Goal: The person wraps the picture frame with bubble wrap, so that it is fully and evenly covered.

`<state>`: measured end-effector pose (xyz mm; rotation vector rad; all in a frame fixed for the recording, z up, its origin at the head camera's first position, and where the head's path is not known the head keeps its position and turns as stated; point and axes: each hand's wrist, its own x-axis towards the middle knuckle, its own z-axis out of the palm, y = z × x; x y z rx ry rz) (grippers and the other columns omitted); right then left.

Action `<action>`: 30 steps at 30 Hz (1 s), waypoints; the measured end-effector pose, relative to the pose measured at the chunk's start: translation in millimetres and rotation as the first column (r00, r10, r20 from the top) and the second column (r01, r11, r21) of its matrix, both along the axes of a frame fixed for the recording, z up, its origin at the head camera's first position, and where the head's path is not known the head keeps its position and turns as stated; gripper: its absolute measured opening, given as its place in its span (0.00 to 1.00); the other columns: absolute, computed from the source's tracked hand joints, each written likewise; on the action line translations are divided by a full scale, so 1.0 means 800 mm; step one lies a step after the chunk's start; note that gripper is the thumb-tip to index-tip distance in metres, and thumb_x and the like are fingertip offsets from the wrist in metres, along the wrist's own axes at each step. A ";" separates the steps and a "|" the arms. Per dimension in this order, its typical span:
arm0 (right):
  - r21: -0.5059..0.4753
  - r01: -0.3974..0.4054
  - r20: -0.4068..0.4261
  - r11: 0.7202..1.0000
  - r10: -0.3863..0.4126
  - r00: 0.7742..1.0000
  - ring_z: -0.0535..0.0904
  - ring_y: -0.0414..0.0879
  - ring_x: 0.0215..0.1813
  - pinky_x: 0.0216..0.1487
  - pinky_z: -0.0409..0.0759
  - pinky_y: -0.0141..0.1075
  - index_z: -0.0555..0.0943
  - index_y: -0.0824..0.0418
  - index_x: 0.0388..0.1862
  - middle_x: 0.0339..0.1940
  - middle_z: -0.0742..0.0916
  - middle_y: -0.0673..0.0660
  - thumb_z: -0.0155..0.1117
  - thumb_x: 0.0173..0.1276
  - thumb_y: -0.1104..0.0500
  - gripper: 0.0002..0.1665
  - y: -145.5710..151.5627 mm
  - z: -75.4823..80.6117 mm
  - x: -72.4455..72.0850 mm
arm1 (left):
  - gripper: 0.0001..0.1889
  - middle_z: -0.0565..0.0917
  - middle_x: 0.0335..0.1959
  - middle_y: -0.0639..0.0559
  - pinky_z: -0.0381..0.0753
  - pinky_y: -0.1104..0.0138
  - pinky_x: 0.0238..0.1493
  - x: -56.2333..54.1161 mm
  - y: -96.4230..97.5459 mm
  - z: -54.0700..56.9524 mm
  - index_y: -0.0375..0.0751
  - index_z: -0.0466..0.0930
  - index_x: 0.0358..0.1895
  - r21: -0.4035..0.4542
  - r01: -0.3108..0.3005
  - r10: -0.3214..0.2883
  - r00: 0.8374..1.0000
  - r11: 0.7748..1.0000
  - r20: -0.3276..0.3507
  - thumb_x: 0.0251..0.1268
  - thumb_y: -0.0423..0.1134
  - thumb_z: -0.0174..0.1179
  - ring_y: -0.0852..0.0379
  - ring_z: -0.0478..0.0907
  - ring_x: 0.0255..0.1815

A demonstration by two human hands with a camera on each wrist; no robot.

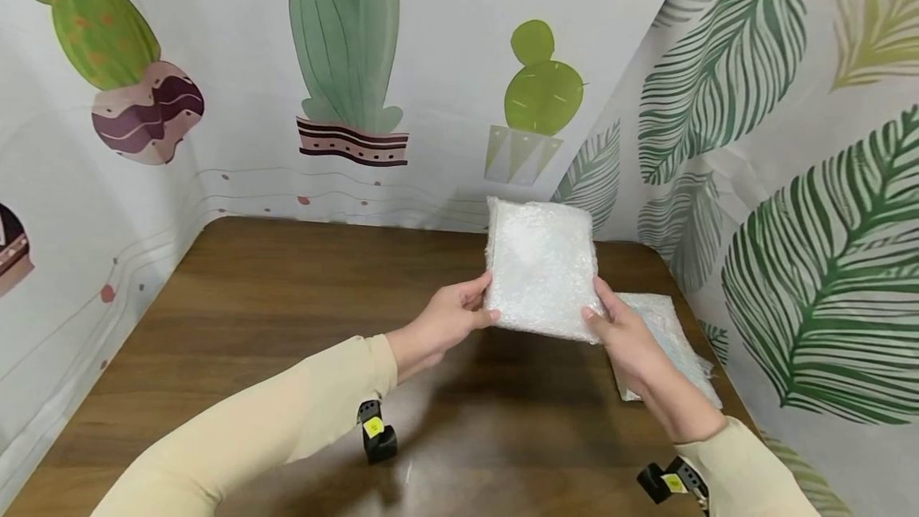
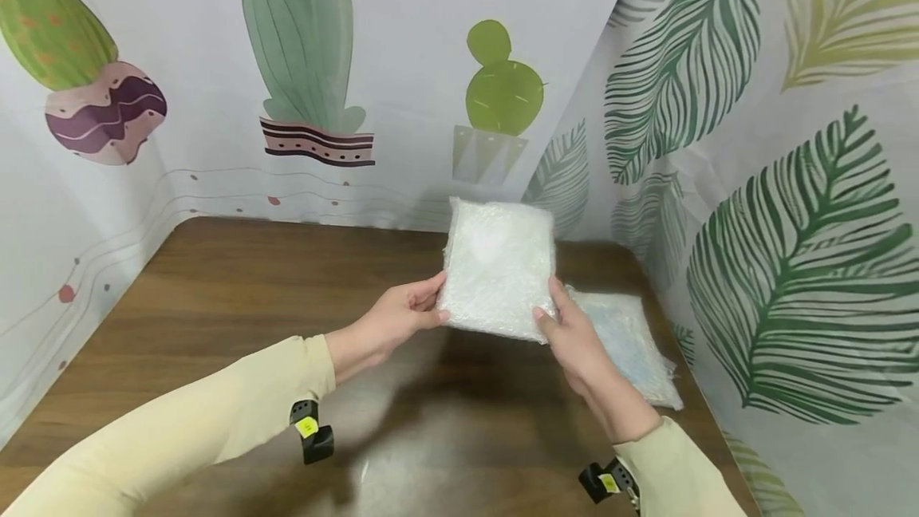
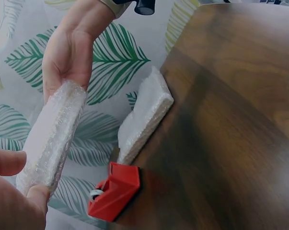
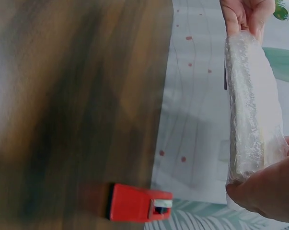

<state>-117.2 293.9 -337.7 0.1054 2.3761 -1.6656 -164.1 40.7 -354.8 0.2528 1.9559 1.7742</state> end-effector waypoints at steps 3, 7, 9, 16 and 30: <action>-0.008 0.000 -0.009 1.000 0.000 1.000 0.24 0.63 0.86 0.85 0.30 0.60 0.31 0.68 0.83 0.85 0.34 0.66 0.43 0.84 0.63 0.43 0.009 0.006 0.001 | 0.36 0.59 0.83 0.46 0.62 0.51 0.82 -0.001 0.009 0.006 0.41 0.56 0.81 0.002 0.015 -0.015 1.000 1.000 0.009 0.73 0.32 0.60 0.47 0.58 0.84; -0.030 -0.011 -0.014 1.000 0.011 1.000 0.24 0.64 0.85 0.84 0.29 0.61 0.29 0.67 0.83 0.85 0.34 0.67 0.43 0.83 0.63 0.44 0.023 0.011 0.001 | 0.36 0.59 0.83 0.45 0.62 0.51 0.82 -0.001 0.023 0.010 0.41 0.56 0.81 0.006 0.026 -0.026 1.000 1.000 0.006 0.73 0.32 0.61 0.47 0.58 0.84; -0.037 -0.020 -0.015 0.999 0.020 1.000 0.25 0.64 0.85 0.83 0.29 0.61 0.29 0.67 0.83 0.85 0.34 0.68 0.43 0.84 0.63 0.44 0.032 0.013 0.000 | 0.36 0.60 0.83 0.45 0.61 0.52 0.82 -0.002 0.031 0.011 0.40 0.57 0.80 0.022 0.021 -0.021 1.000 1.000 0.008 0.73 0.32 0.61 0.47 0.58 0.84; -0.048 -0.075 -0.018 0.996 0.074 0.997 0.29 0.64 0.85 0.87 0.40 0.46 0.29 0.66 0.83 0.85 0.36 0.68 0.44 0.85 0.59 0.45 0.080 0.008 -0.015 | 0.36 0.62 0.81 0.45 0.65 0.55 0.81 -0.009 0.072 0.005 0.38 0.58 0.80 0.089 -0.023 0.022 1.000 0.996 0.014 0.71 0.30 0.61 0.49 0.60 0.83; -0.071 -0.240 -0.139 0.968 0.229 0.963 0.70 0.15 0.61 0.56 0.70 0.12 0.29 0.68 0.82 0.86 0.33 0.59 0.41 0.84 0.65 0.42 0.211 -0.013 -0.024 | 0.36 0.62 0.82 0.51 0.59 0.56 0.84 0.011 0.164 -0.018 0.42 0.61 0.80 0.121 -0.026 0.029 0.999 0.992 -0.022 0.70 0.31 0.61 0.52 0.54 0.85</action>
